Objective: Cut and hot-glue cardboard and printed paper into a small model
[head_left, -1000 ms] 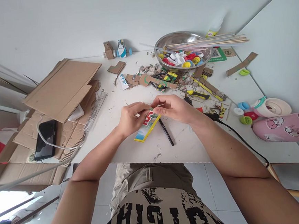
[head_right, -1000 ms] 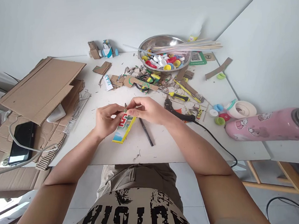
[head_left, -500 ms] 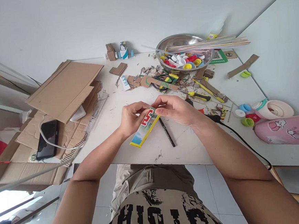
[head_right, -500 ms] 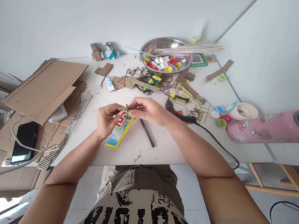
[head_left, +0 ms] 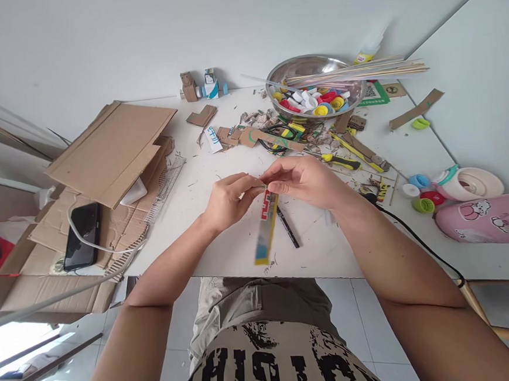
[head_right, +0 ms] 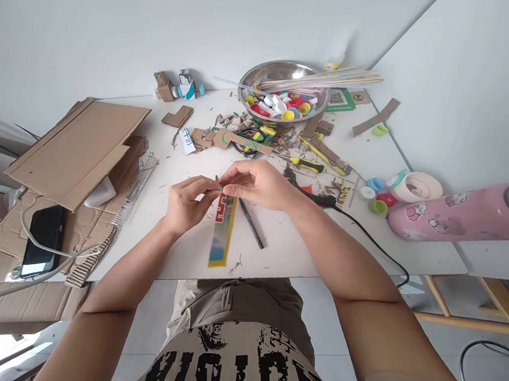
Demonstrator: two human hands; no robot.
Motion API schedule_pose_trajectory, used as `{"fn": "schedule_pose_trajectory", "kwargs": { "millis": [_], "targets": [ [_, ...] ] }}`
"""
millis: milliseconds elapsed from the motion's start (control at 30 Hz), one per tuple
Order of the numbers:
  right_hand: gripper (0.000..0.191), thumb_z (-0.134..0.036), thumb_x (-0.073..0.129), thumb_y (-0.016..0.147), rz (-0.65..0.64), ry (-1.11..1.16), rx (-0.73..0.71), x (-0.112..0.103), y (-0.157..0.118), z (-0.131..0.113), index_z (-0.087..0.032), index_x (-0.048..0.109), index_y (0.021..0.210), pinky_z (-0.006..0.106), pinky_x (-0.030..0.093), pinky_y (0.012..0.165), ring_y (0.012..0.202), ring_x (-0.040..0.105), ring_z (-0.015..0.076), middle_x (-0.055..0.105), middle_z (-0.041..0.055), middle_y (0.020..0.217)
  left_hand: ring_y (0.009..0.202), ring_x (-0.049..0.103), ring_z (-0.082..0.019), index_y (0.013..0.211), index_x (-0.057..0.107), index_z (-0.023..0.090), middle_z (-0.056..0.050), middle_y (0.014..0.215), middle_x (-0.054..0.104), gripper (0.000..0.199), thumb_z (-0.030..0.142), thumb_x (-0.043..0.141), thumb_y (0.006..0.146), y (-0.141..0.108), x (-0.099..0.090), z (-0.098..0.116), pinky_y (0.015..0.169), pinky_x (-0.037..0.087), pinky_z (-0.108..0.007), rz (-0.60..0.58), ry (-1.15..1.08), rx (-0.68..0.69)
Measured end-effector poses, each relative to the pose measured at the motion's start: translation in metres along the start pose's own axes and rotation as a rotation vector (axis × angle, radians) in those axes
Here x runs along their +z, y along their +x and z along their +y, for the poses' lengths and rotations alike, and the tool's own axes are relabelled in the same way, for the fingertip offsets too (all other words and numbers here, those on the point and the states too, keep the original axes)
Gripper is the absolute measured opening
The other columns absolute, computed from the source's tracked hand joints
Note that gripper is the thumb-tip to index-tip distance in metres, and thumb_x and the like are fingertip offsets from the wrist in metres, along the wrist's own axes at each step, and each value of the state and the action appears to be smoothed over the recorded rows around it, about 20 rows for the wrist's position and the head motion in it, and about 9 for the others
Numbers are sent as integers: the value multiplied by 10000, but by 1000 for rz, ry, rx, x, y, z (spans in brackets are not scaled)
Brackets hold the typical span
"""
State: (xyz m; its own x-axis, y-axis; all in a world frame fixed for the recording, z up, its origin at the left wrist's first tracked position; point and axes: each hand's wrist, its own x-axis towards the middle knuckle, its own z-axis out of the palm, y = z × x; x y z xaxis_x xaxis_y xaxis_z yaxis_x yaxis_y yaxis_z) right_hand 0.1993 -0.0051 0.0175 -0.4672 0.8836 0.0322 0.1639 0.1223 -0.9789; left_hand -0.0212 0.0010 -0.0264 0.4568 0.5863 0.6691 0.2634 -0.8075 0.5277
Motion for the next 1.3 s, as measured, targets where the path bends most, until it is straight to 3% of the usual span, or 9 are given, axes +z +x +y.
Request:
{"fn": "schedule_pose_trajectory", "kwargs": {
  "millis": [267, 367, 467, 600, 700, 767, 900, 1067, 1300],
  "targets": [
    [571, -745, 940, 694, -18, 33, -1, 5, 2, 2, -250, 678, 805, 390, 623, 816, 834, 736, 226, 775, 40, 870, 631, 691, -126, 903, 794, 219, -16, 739, 769, 253, 169, 592, 1046, -5, 4, 2, 603, 514, -221, 3, -2, -22],
    [551, -731, 927, 711, 11, 24, -10, 7, 3, 4, -250, 669, 790, 387, 619, 807, 824, 726, 223, 761, 37, 858, 631, 684, -126, 871, 790, 211, -17, 747, 781, 229, 171, 617, 1014, -5, 6, 2, 609, 513, -223, 12, -69, -116],
    [540, -743, 894, 737, 101, -13, -28, 9, 5, 7, -249, 679, 777, 391, 617, 793, 820, 720, 230, 755, 44, 841, 649, 687, -146, 880, 805, 194, -34, 781, 804, 244, 277, 626, 1025, -2, 7, 3, 618, 532, -248, -8, -145, -321],
    [539, -762, 849, 778, 190, -79, -51, 12, 4, 8, -246, 695, 759, 391, 610, 753, 820, 712, 245, 759, 60, 822, 665, 686, -166, 914, 822, 163, -67, 794, 811, 523, 603, 583, 1066, 2, 6, 6, 617, 560, -274, -48, -292, -457],
    [540, -768, 818, 811, 238, -112, -58, 15, 2, 6, -246, 691, 750, 380, 584, 717, 789, 686, 239, 749, 63, 806, 685, 702, -174, 923, 816, 157, -72, 811, 810, 655, 804, 716, 910, 4, 6, 8, 630, 590, -285, -65, -379, -525],
    [552, -783, 808, 812, 250, -115, -59, 16, 0, 4, -251, 675, 752, 370, 563, 696, 756, 661, 227, 729, 56, 790, 712, 723, -181, 911, 812, 167, -67, 832, 818, 655, 810, 838, 789, 5, 6, 9, 659, 616, -293, -53, -409, -571],
    [573, -804, 787, 825, 180, -170, -85, 10, -2, 0, -269, 597, 751, 342, 503, 654, 704, 595, 202, 660, 24, 743, 698, 720, -177, 860, 806, 176, -58, 794, 805, 603, 768, 878, 771, 5, 9, 9, 670, 628, -301, -30, -439, -615],
    [569, -726, 594, 1003, -8, -377, -152, 2, -1, 4, -276, 424, 699, 327, 350, 602, 608, 405, 162, 457, -33, 620, 638, 643, -150, 810, 789, 182, -30, 724, 756, 621, 801, 833, 800, 5, 9, 13, 630, 589, -291, -59, -453, -597],
    [609, -709, 457, 1055, -2, -468, -229, 7, -2, 2, -280, 281, 661, 350, 261, 596, 592, 298, 161, 308, -43, 593, 598, 568, -118, 767, 711, 180, -5, 670, 688, 653, 825, 793, 832, 6, 8, 19, 578, 515, -260, -81, -484, -580]
  ]
}}
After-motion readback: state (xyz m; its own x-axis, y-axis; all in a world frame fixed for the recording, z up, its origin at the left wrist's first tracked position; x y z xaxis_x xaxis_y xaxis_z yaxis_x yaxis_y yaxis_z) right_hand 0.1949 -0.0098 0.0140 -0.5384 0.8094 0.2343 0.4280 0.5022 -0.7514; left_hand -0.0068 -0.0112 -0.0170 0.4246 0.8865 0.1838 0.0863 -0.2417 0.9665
